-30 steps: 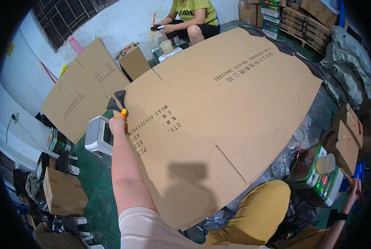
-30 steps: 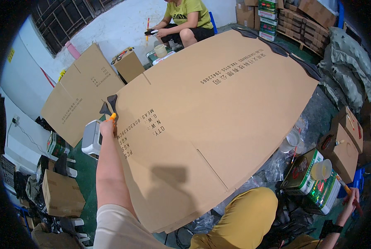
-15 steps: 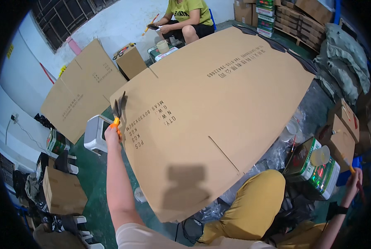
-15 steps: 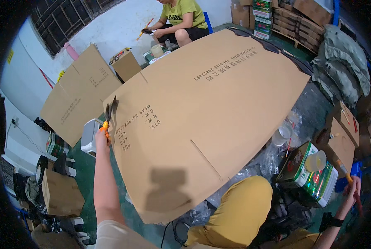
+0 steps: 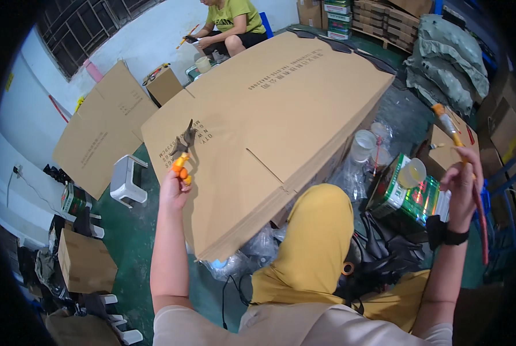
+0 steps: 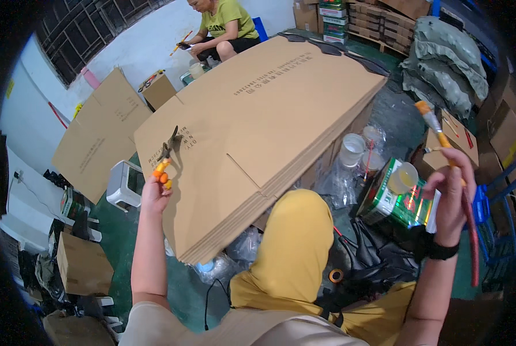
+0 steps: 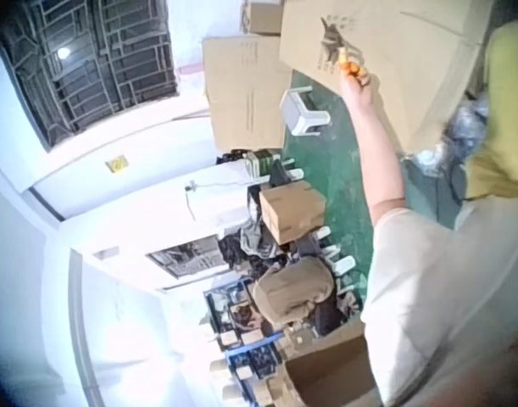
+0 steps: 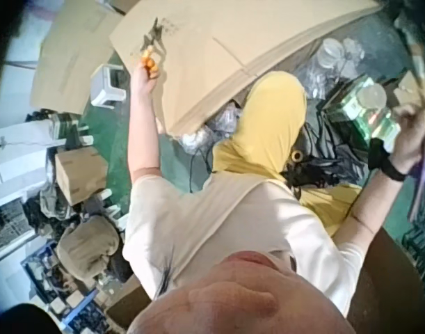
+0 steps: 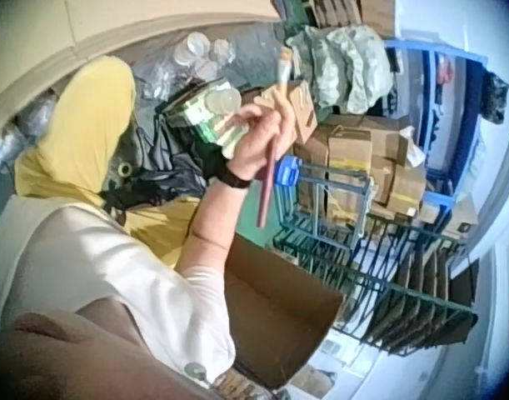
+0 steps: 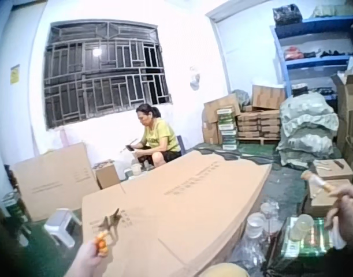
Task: Apply adhesive to bicycle saddle components using a brush and assemble parts.
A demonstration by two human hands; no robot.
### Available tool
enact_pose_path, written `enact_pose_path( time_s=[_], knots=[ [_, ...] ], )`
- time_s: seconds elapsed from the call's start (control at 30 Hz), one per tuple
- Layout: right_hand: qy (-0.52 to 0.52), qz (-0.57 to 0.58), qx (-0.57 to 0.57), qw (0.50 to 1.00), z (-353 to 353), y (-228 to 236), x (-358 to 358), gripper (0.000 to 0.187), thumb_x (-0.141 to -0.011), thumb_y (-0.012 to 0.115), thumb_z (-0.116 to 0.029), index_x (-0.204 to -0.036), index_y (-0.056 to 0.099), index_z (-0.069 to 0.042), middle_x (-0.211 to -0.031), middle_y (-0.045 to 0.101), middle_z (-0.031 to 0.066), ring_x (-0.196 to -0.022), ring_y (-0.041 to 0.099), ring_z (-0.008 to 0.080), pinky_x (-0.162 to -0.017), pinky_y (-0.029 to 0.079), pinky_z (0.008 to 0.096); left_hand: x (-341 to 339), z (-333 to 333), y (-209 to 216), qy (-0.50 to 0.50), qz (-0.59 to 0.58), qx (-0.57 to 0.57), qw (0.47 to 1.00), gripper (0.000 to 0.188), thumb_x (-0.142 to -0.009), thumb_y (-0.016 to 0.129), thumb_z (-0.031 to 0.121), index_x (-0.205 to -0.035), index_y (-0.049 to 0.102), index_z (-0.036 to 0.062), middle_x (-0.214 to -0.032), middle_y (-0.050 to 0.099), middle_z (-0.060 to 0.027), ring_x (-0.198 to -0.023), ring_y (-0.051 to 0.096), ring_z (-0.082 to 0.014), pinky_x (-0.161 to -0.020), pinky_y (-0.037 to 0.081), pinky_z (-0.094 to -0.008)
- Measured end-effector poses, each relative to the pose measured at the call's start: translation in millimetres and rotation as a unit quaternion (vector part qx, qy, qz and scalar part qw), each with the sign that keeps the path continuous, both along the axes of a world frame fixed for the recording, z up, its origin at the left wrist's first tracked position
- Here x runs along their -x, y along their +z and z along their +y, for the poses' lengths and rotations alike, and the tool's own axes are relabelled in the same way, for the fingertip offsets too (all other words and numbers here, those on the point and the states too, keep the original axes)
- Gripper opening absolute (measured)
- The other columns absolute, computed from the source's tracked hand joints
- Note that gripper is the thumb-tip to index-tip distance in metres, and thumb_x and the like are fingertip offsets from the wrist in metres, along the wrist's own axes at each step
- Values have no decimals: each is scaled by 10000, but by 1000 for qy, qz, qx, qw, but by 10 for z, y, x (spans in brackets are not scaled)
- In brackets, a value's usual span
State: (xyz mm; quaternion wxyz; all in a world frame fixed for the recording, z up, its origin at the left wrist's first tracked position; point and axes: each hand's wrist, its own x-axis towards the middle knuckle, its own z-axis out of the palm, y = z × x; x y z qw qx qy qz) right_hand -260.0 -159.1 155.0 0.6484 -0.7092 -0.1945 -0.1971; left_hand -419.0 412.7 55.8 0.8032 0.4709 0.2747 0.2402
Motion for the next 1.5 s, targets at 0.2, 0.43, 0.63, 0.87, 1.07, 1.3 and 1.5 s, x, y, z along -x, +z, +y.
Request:
enact_pose_path(
  time_s=[0.2, 0.43, 0.63, 0.87, 1.07, 1.3, 1.5],
  knots=[
    [44, 22, -10, 999, -105, -144, 121, 341, -959, 418, -308, -1082, 544, -17, -582, 534, 25, -494, 487, 67, -465, 367, 190, -34, -485, -246, 29, 119, -7, 992, 202, -909, 403, 177, -1066, 524, 143, -759, 541, 13, -535, 437, -80, -422, 318, -190],
    [5, 38, -52, 998, -498, -226, 121, 334, -959, 413, -324, -1048, 543, -30, -571, 485, 3, -496, 450, 52, -464, 341, 188, 251, -418, -225, 87, 191, -121, 970, 232, -861, 380, 76, -1054, 508, 86, -768, 562, -34, -447, 431, -88, -364, 309, -191],
    [7, 41, -32, 999, -641, -297, 72, 333, -963, 391, -314, -1063, 526, -27, -578, 466, 5, -507, 438, 66, -484, 328, 199, 413, -208, -402, 128, 263, -296, 909, 149, -825, 445, 103, -733, 554, 60, -567, 455, 5, -383, 365, -80, -348, 255, -220],
    [42, 13, -19, 999, -599, -297, 33, 337, -960, 384, -318, -1020, 532, -21, -584, 468, 6, -494, 437, 70, -459, 319, 204, 547, -133, -291, 112, 336, -300, 886, 139, -798, 445, 79, -793, 579, 42, -578, 479, 2, -396, 392, -87, -348, 282, -233],
    [57, 10, -32, 998, -606, -308, 21, 332, -961, 385, -311, -1026, 535, -23, -583, 472, 2, -496, 436, 65, -461, 321, 200, 721, -194, -198, 54, 341, -287, 894, 187, -790, 467, 27, -912, 602, -16, -691, 594, -50, -573, 556, -104, -512, 423, -235],
    [50, 22, 2, 999, -641, -349, 35, 322, -964, 382, -289, -1040, 533, -15, -598, 464, 1, -501, 415, 65, -468, 312, 205, 830, -335, 22, -25, 382, -338, 860, 342, -824, 478, 15, -1161, 524, -22, -865, 626, -48, -718, 572, -100, -597, 445, -237],
    [75, 2, 7, 997, -472, -314, 42, 302, -964, 392, -267, -1053, 532, -14, -602, 465, 8, -516, 420, 71, -479, 316, 209, 1007, -260, -140, -57, 380, -402, 831, 723, -814, 642, 135, -1409, 235, 74, -1112, 564, -63, -800, 543, -109, -626, 430, -251]
  ],
)
